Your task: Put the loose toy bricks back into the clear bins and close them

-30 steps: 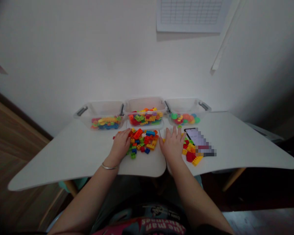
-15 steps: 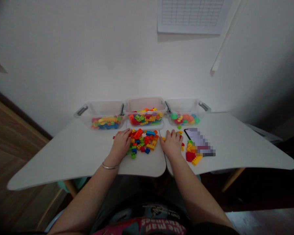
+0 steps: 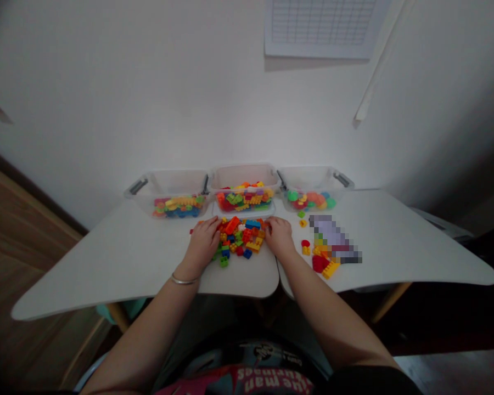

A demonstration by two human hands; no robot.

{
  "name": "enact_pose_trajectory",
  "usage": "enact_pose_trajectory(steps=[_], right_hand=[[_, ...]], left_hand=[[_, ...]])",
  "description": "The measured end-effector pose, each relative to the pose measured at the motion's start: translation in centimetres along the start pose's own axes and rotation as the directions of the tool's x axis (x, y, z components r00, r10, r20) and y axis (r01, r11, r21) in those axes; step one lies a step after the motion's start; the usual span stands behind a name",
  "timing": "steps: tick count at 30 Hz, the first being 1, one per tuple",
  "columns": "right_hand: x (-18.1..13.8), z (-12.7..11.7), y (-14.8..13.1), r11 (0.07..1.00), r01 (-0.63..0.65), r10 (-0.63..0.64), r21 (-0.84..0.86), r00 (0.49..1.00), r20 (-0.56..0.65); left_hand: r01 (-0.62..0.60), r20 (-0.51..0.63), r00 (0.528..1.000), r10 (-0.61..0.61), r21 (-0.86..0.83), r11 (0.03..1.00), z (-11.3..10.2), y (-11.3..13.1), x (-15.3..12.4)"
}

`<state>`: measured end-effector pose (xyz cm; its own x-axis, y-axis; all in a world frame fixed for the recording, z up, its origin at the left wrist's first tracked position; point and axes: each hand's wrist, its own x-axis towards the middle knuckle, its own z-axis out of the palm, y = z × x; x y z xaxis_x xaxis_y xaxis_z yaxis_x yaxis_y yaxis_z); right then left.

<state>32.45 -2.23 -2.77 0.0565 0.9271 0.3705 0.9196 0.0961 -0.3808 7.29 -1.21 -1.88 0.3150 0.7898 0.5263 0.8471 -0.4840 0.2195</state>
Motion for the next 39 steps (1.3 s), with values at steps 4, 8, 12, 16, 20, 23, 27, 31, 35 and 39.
enact_pose_trajectory(steps=[4, 8, 12, 16, 20, 23, 27, 31, 35, 39], right_hand=[[-0.3, -0.5, -0.1, 0.999, -0.042, 0.042, -0.032, 0.999, -0.022], [-0.6, -0.5, -0.2, 0.988, -0.09, 0.084, -0.13, 0.995, -0.051], [-0.5, -0.3, -0.3, 0.975, -0.139, 0.131, -0.176, 0.99, -0.057], [-0.1, -0.5, -0.3, 0.975, -0.116, 0.11, -0.188, 0.993, -0.039], [0.2, -0.8, -0.4, 0.972, -0.121, 0.112, -0.201, 0.992, -0.055], [0.5, -0.7, -0.5, 0.975, -0.133, 0.123, -0.176, 0.99, -0.07], [0.8, -0.2, -0.1, 0.985, -0.151, 0.145, -0.082, 0.987, -0.064], [1.4, 0.6, 0.7, 0.985, -0.115, 0.135, 0.129, 0.978, -0.158], [2.0, 1.7, 0.6, 0.951, 0.03, 0.032, 0.308, 0.98, -0.195], [2.1, 2.5, -0.4, 0.918, 0.05, 0.019, 0.394, 0.986, -0.168]], left_hand=[[0.003, -0.007, 1.0, -0.003, 0.001, 1.0, 0.1, -0.1, 0.0], [0.004, -0.004, 1.0, -0.004, 0.005, 1.0, 0.1, -0.2, 0.1], [0.005, 0.004, 1.0, -0.005, -0.001, 1.0, 0.0, -0.1, 0.1], [0.009, 0.007, 1.0, -0.009, -0.008, 1.0, 0.0, -0.1, 0.0], [0.0, 0.003, 1.0, 0.0, -0.006, 1.0, 0.0, -0.1, 0.0], [0.001, -0.001, 1.0, -0.001, -0.006, 1.0, 0.0, -0.2, 0.0], [0.005, 0.009, 1.0, -0.005, -0.011, 1.0, -0.1, -0.1, 0.0], [0.013, 0.017, 1.0, -0.013, -0.014, 1.0, 0.0, -0.1, 0.1], [0.01, 0.013, 1.0, -0.01, -0.014, 1.0, 0.1, -0.2, 0.1], [0.011, 0.008, 1.0, -0.011, -0.01, 1.0, 0.1, -0.2, 0.1]])
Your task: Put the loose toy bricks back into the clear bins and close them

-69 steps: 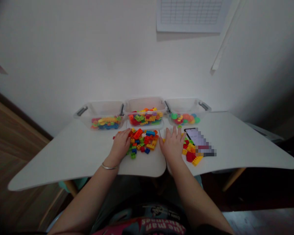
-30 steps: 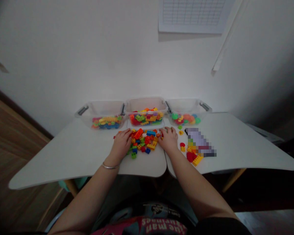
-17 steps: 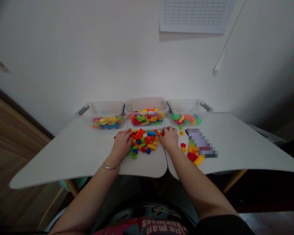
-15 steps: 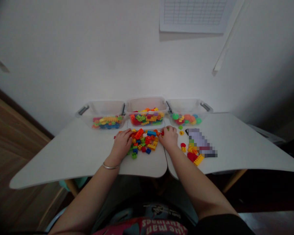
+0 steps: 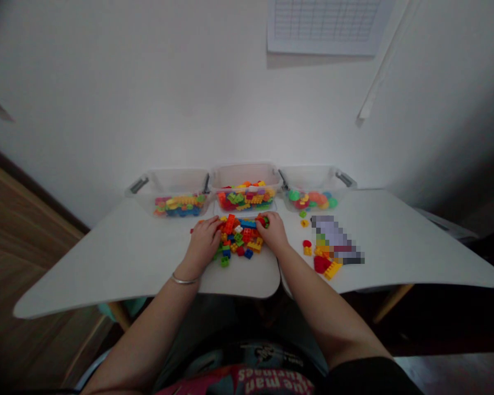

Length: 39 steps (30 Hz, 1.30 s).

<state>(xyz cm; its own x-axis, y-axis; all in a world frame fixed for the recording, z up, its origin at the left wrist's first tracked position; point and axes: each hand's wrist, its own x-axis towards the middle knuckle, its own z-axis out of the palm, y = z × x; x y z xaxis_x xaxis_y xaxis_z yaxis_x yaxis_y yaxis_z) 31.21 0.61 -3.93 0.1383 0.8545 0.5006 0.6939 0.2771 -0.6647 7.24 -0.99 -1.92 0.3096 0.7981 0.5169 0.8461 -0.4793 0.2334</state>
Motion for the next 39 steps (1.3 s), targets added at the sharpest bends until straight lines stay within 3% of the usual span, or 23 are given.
enact_pose_trajectory(steps=[5, 9, 13, 17, 21, 27, 33, 39], right_hand=[[-0.4, 0.2, -0.9, 0.999, -0.02, 0.021, -0.028, 1.0, 0.02], [-0.5, -1.3, -1.0, 0.979, -0.051, 0.041, -0.199, 0.998, -0.051], [-0.2, -3.0, -0.3, 0.864, -0.198, 0.104, -0.462, 0.97, -0.22], [0.1, -3.5, 0.6, 0.74, -0.344, 0.277, -0.578, 0.939, -0.204], [0.3, -3.5, 1.2, 0.684, -0.402, 0.373, -0.609, 0.91, -0.181], [0.2, -3.6, 1.3, 0.765, -0.343, 0.301, -0.545, 0.939, -0.168], [0.0, -2.1, 1.2, 0.907, -0.282, 0.248, -0.314, 0.958, -0.142], [-0.6, -1.4, 0.1, 0.963, -0.175, 0.179, -0.204, 0.984, 0.004]], left_hand=[[-0.008, -0.004, 1.0, 0.008, 0.006, 1.0, -0.1, 0.1, 0.0], [0.003, 0.007, 1.0, -0.003, 0.005, 1.0, -0.2, 0.1, 0.0], [0.014, 0.013, 1.0, -0.014, 0.001, 1.0, -0.3, 0.2, 0.0], [0.046, -0.012, 0.999, -0.046, 0.024, 0.999, -0.6, 0.7, 0.0], [0.06, -0.004, 0.998, -0.06, 0.026, 0.998, -0.9, 1.0, -0.1], [0.038, -0.006, 0.999, -0.038, 0.027, 0.999, -0.7, 0.8, 0.0], [0.023, -0.005, 1.0, -0.023, 0.015, 1.0, -0.4, 0.4, -0.1], [0.01, -0.002, 1.0, -0.01, 0.011, 1.0, -0.3, 0.2, 0.0]])
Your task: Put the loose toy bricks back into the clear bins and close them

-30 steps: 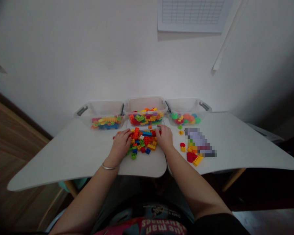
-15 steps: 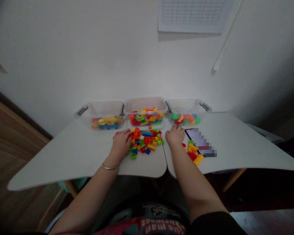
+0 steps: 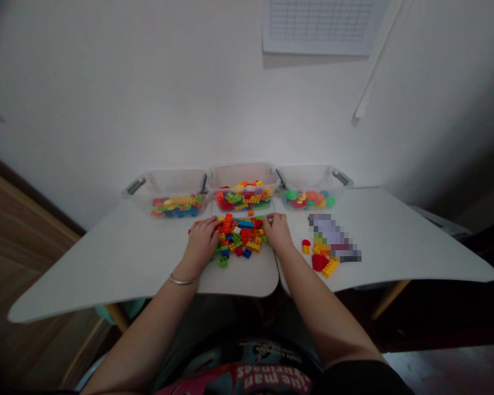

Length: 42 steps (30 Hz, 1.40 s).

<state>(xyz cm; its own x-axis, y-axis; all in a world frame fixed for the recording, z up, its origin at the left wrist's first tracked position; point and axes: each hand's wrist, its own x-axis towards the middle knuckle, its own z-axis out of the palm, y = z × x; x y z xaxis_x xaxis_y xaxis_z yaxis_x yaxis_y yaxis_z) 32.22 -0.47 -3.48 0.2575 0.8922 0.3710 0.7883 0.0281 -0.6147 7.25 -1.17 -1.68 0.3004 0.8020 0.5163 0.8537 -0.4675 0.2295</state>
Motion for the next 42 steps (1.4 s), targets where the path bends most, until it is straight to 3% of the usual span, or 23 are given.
enact_pose_trajectory(steps=[4, 7, 11, 15, 23, 30, 34, 42], right_hand=[[-2.2, -2.1, -1.0, 0.968, 0.118, -0.117, -0.223, 0.993, 0.021], [-4.4, -4.4, -1.0, 0.889, 0.055, -0.091, -0.455, 0.994, -0.056], [-6.7, -6.4, 0.0, 0.796, -0.059, -0.028, -0.603, 0.991, -0.135], [-7.6, -6.4, 1.2, 0.764, -0.128, 0.039, -0.632, 0.988, -0.153], [-5.8, -5.5, 1.5, 0.8, -0.098, 0.094, -0.591, 0.995, -0.038], [-3.7, -4.7, 0.3, 0.877, 0.003, 0.031, -0.48, 0.998, 0.062], [-4.7, -5.1, -0.5, 0.868, 0.051, -0.067, -0.493, 0.998, -0.015], [-8.7, -8.6, 0.6, 0.774, -0.035, -0.136, -0.632, 0.966, -0.22]], left_hand=[[-0.007, 0.005, 1.0, 0.007, -0.005, 1.0, -0.1, 0.1, 0.0], [-0.002, 0.008, 1.0, 0.002, -0.006, 1.0, -0.1, 0.2, 0.0], [-0.004, 0.018, 1.0, 0.004, -0.01, 1.0, -0.1, 0.3, 0.0], [0.003, 0.02, 1.0, -0.003, -0.008, 1.0, -0.2, 0.3, 0.0], [0.006, 0.016, 1.0, -0.006, -0.002, 1.0, -0.2, 0.3, -0.1], [-0.001, 0.017, 1.0, 0.001, -0.006, 1.0, -0.2, 0.2, 0.0], [0.003, 0.008, 1.0, -0.003, -0.015, 1.0, -0.2, 0.2, 0.0], [0.009, 0.018, 1.0, -0.008, -0.016, 1.0, -0.3, 0.3, 0.0]])
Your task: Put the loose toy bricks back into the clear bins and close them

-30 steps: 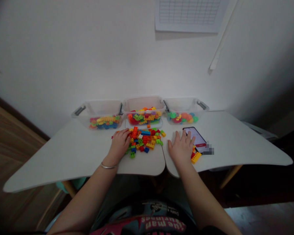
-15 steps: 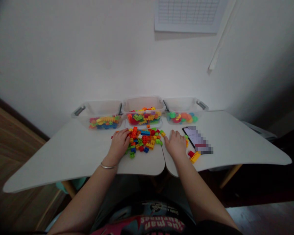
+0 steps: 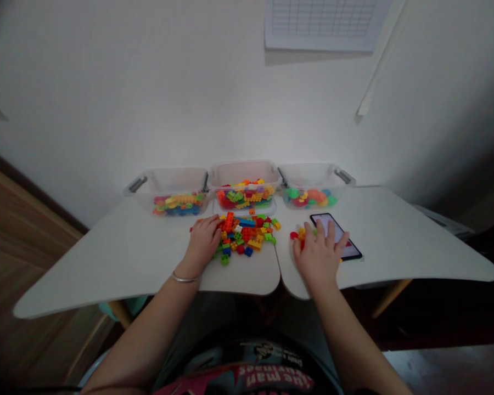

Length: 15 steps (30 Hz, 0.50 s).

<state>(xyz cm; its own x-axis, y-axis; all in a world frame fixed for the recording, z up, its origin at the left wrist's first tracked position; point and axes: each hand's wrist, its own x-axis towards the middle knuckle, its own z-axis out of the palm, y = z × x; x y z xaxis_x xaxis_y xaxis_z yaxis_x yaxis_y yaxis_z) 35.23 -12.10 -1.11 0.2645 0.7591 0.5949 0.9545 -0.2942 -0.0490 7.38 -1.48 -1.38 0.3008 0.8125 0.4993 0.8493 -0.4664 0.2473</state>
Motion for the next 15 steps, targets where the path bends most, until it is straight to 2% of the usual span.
enact_pose_trajectory(steps=[3, 9, 12, 15], right_hand=[[-0.7, 0.5, 0.9, 0.999, -0.04, 0.039, 0.011, 0.999, 0.008], [-0.4, 2.3, 0.6, 0.989, -0.111, 0.099, 0.097, 0.987, 0.127], [0.8, 3.1, 0.3, 0.979, -0.106, 0.072, 0.174, 0.979, 0.192], [2.4, 4.3, 0.1, 0.965, -0.039, -0.024, 0.258, 0.971, 0.24]], left_hand=[[0.004, -0.001, 1.0, -0.004, 0.005, 1.0, 0.0, 0.1, 0.0], [-0.005, 0.002, 1.0, 0.005, 0.018, 1.0, 0.0, 0.1, 0.1], [0.004, 0.002, 1.0, -0.004, 0.012, 1.0, 0.0, 0.1, 0.1], [0.0, 0.006, 1.0, 0.0, 0.009, 1.0, -0.1, 0.1, 0.1]])
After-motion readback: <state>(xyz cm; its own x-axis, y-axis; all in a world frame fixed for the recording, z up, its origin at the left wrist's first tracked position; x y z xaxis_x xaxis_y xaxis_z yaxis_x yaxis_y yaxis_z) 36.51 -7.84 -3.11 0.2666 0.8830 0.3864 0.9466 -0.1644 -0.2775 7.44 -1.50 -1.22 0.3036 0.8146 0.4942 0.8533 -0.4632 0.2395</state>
